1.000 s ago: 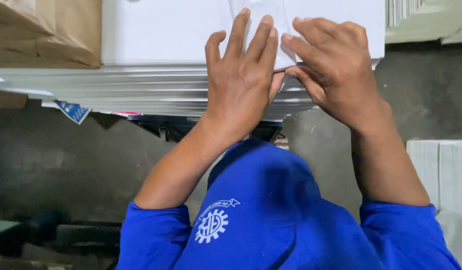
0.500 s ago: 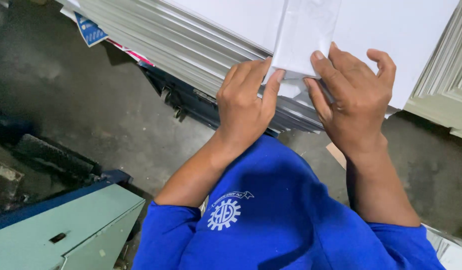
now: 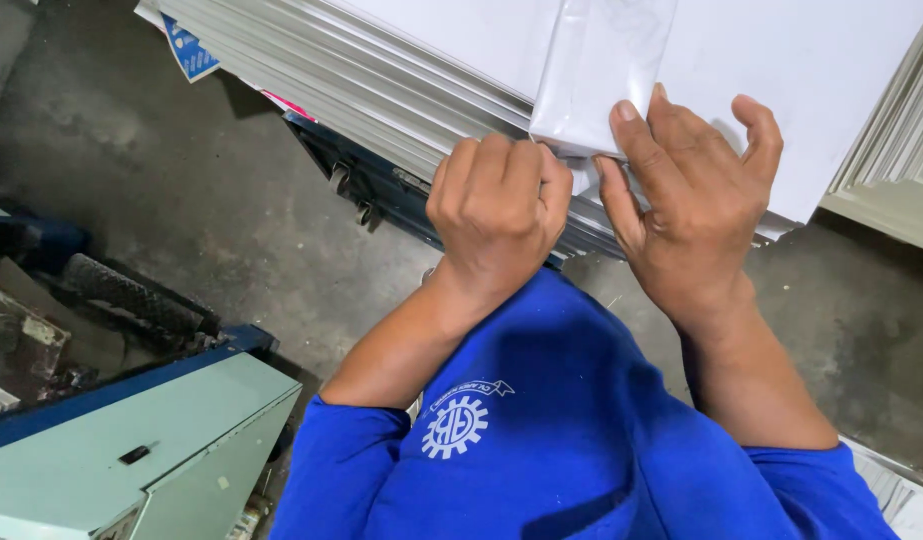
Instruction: The person unboxes a stack of printed paper, then folds and wraps a section of the paper in a plastic sleeve, securing the sleeve with tape using a dispenser.
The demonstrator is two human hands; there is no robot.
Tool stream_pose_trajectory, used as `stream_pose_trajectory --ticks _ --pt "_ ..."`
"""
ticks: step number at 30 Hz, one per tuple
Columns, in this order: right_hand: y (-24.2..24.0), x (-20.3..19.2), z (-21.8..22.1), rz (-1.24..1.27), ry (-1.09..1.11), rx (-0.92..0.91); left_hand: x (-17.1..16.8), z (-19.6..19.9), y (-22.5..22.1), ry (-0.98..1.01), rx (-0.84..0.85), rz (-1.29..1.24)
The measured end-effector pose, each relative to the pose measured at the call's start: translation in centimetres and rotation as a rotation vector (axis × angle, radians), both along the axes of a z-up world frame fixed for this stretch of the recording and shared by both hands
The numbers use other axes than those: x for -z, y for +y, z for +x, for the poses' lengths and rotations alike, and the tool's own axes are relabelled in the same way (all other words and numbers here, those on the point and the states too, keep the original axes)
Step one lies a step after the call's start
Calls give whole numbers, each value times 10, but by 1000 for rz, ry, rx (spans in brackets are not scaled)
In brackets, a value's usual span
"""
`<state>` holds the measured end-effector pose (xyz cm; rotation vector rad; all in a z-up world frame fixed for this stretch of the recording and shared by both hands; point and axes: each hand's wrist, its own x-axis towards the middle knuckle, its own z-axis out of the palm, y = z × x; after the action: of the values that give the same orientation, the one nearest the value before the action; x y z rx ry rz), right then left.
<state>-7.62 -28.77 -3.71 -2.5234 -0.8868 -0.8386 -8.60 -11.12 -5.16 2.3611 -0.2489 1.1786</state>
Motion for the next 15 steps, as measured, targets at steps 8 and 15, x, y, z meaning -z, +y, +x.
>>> stream_pose_trajectory --ticks 8,15 --pt "3 2 -3 34 59 34 -5 -5 4 66 79 49" --pt "12 1 -6 87 74 72 16 14 65 103 697 -193"
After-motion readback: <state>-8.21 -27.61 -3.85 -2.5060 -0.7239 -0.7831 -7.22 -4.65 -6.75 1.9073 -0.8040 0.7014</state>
